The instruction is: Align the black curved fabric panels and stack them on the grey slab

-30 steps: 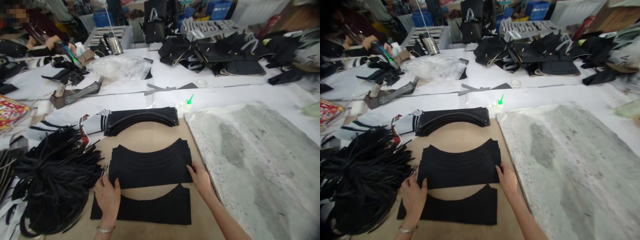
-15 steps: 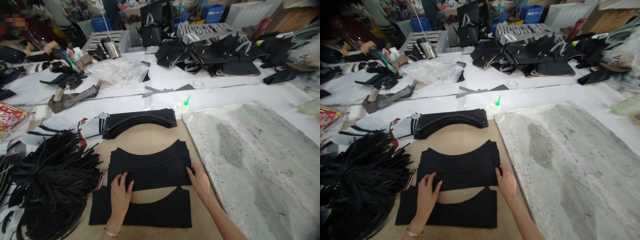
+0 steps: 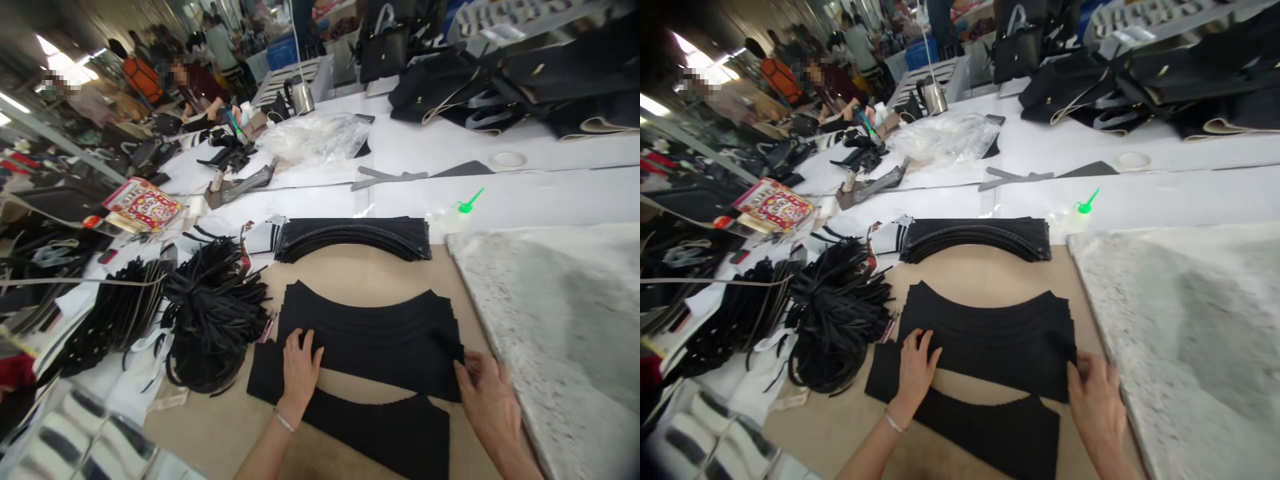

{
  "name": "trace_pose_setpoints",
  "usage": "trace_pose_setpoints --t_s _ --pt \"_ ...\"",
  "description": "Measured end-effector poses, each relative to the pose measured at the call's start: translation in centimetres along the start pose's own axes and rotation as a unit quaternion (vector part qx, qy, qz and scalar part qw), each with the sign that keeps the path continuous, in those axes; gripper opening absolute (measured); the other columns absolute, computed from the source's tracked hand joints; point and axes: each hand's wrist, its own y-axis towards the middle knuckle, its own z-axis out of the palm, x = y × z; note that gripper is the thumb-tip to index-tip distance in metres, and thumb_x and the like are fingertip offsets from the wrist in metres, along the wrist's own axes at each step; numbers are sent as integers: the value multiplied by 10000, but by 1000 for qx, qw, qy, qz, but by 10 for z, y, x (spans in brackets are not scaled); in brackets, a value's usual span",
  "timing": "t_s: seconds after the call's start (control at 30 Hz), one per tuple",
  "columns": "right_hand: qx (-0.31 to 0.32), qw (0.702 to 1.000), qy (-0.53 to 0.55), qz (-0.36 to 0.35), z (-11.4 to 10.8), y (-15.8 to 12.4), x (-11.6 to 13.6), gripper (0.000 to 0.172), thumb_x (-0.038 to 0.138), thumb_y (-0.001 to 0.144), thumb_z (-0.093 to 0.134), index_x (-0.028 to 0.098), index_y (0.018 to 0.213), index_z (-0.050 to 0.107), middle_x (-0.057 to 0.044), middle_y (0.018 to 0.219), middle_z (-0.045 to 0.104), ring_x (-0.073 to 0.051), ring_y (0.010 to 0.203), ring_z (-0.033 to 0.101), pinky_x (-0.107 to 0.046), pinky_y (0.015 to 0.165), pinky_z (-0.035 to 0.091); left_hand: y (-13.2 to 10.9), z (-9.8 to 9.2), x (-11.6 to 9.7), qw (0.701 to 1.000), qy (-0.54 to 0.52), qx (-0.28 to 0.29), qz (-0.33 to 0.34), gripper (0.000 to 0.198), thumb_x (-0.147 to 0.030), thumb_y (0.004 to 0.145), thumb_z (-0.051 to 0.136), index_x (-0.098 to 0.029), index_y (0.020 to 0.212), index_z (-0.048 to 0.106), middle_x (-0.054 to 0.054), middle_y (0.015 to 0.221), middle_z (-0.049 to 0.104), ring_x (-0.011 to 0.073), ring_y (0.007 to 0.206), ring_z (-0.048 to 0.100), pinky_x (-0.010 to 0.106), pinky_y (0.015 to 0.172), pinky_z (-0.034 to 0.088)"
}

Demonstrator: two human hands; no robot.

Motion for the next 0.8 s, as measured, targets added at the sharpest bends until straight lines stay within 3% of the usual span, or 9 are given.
trace_pose_setpoints --t_s 0.2,0.3,0.37,0.5,0.8 --pt "-33 970 -17 -242 -3 9 17 398 456 940 324 205 1054 611 -96 1046 544 -269 963 544 -407 872 427 11 -5 7 998 -39 -21 -40 307 -277 950 468 -170 1215 578 121 1176 557 268 1118 510 419 959 454" --pt "-42 978 -79 -188 -10 16 30 361 419 943 336 227 1072 614 -91 1128 550 -290 993 520 -434 830 424 36 -13 23 992 -34 -21 -119 273 -228 935 481 -116 1161 585 120 1129 592 245 1107 520 363 1016 407" --pt "-26 985 -115 -129 -16 25 39 332 398 941 375 243 1141 590 -83 1209 536 -305 1057 500 -443 829 422 58 -16 35 982 14 18 -186 328 -236 917 509 -95 1210 554 130 1163 596 253 1129 519 345 1022 391" --pt "46 988 -137 -62 -25 50 52 380 351 927 486 200 1275 500 -102 1244 532 -295 1124 492 -409 888 423 95 -15 46 974 31 66 -216 417 -267 853 595 -39 1199 554 201 1135 610 334 1111 546 415 989 392" --pt "68 987 -143 10 -13 76 68 370 288 877 596 128 1201 520 -146 1161 570 -323 1134 522 -430 907 432 122 -13 55 939 32 158 -304 449 -382 774 642 -98 1122 627 212 1027 684 399 1038 625 405 775 489"
